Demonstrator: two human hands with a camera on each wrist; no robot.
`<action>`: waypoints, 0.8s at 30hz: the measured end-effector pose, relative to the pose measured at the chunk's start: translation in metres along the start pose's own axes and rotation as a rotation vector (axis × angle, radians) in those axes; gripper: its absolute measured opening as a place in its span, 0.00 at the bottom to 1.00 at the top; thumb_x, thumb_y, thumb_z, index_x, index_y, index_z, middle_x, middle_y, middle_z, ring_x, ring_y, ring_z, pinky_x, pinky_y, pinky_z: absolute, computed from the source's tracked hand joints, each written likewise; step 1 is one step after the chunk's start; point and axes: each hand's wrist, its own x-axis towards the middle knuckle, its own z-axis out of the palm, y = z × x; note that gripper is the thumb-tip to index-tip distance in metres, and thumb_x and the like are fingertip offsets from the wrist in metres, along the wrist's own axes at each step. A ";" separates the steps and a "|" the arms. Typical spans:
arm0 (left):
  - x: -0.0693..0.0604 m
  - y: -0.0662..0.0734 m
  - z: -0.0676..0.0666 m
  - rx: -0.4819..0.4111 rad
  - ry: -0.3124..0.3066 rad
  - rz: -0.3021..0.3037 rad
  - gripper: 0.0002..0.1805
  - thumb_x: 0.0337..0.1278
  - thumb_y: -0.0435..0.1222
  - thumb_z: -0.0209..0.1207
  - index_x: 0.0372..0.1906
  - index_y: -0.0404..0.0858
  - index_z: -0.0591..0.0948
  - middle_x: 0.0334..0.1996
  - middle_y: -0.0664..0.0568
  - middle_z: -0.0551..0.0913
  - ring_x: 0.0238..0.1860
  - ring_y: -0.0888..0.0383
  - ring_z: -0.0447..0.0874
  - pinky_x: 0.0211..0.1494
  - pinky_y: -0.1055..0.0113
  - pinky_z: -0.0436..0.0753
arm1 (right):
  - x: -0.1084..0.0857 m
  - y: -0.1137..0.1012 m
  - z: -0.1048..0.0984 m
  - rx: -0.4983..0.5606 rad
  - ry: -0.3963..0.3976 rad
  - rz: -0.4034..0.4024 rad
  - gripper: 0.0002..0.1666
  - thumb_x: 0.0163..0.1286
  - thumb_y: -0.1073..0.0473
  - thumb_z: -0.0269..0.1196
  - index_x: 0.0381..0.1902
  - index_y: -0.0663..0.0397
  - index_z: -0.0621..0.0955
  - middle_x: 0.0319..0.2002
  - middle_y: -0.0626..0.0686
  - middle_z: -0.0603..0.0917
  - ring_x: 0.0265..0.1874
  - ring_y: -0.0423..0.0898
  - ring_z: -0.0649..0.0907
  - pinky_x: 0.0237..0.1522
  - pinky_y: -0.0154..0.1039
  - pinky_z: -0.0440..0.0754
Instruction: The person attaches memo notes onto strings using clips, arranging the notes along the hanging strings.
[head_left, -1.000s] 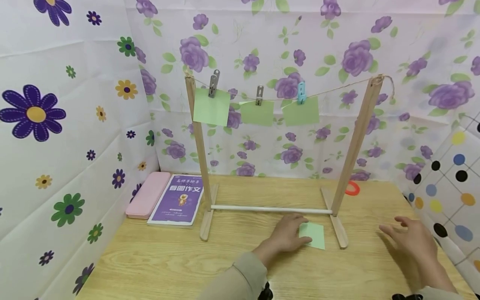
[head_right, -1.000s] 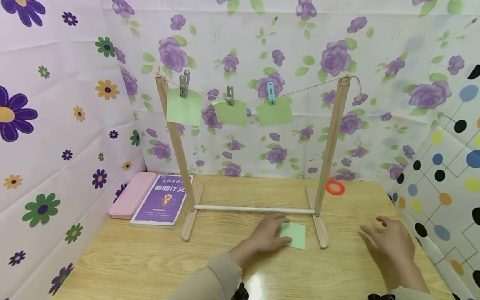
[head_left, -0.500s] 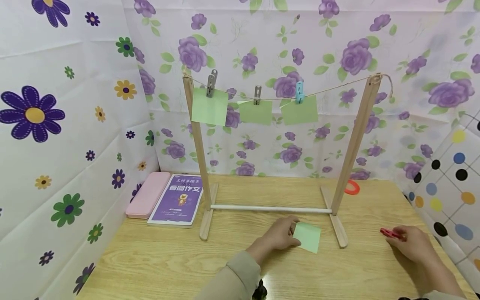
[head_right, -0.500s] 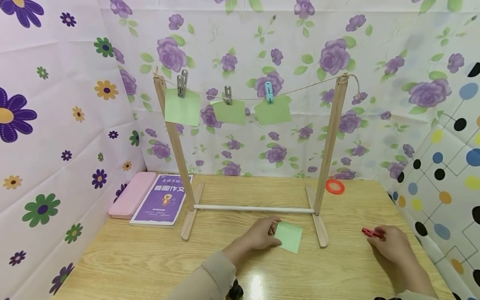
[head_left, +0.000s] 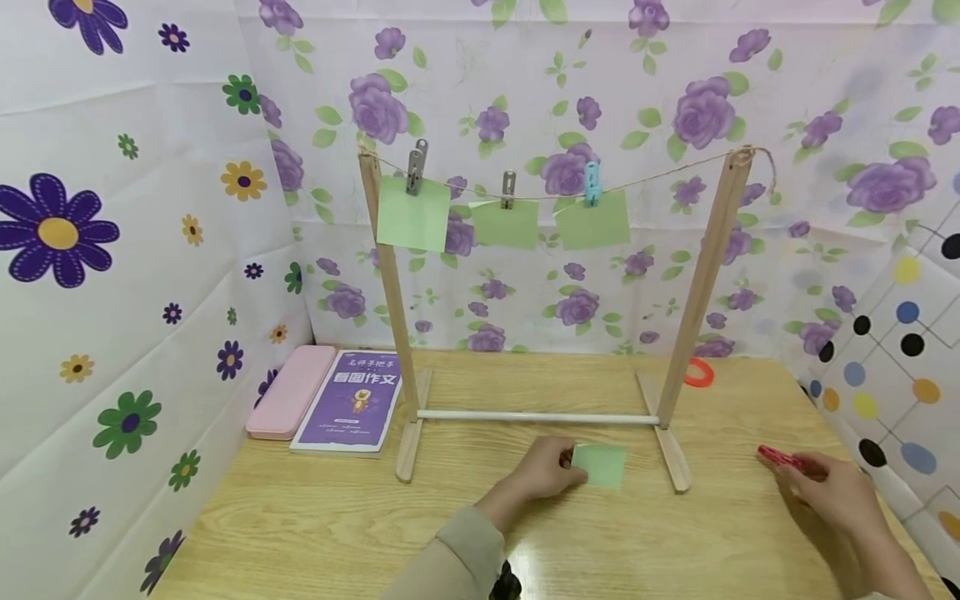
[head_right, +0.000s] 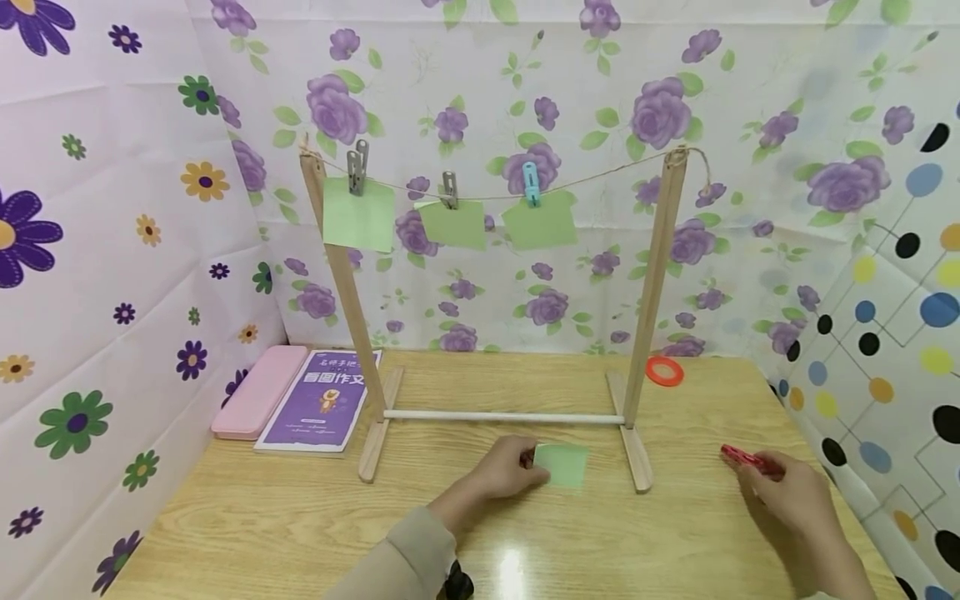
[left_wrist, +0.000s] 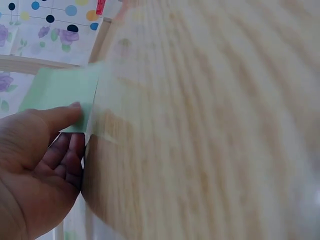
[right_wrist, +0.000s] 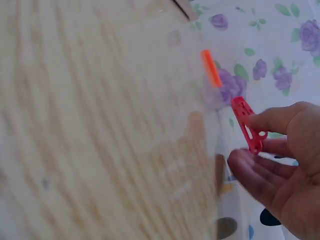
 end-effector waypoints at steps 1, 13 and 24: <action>-0.001 0.001 -0.001 -0.012 0.013 -0.005 0.14 0.62 0.33 0.68 0.25 0.39 0.75 0.20 0.60 0.70 0.22 0.67 0.64 0.25 0.76 0.68 | -0.001 -0.001 0.000 0.036 0.002 0.013 0.35 0.74 0.43 0.63 0.58 0.74 0.78 0.39 0.65 0.88 0.29 0.43 0.86 0.30 0.40 0.86; 0.006 0.037 -0.025 -0.471 0.243 -0.134 0.07 0.73 0.32 0.58 0.48 0.36 0.84 0.40 0.51 0.85 0.43 0.48 0.89 0.49 0.58 0.90 | -0.008 -0.048 -0.017 0.631 0.121 0.098 0.21 0.66 0.51 0.73 0.55 0.51 0.84 0.33 0.35 0.88 0.34 0.27 0.84 0.33 0.22 0.83; 0.022 0.091 -0.060 -0.721 0.524 -0.096 0.12 0.57 0.32 0.71 0.44 0.31 0.87 0.32 0.49 0.89 0.33 0.52 0.91 0.39 0.64 0.91 | 0.004 -0.135 -0.059 1.218 0.255 -0.346 0.19 0.66 0.82 0.61 0.54 0.71 0.83 0.31 0.51 0.90 0.27 0.42 0.89 0.43 0.27 0.87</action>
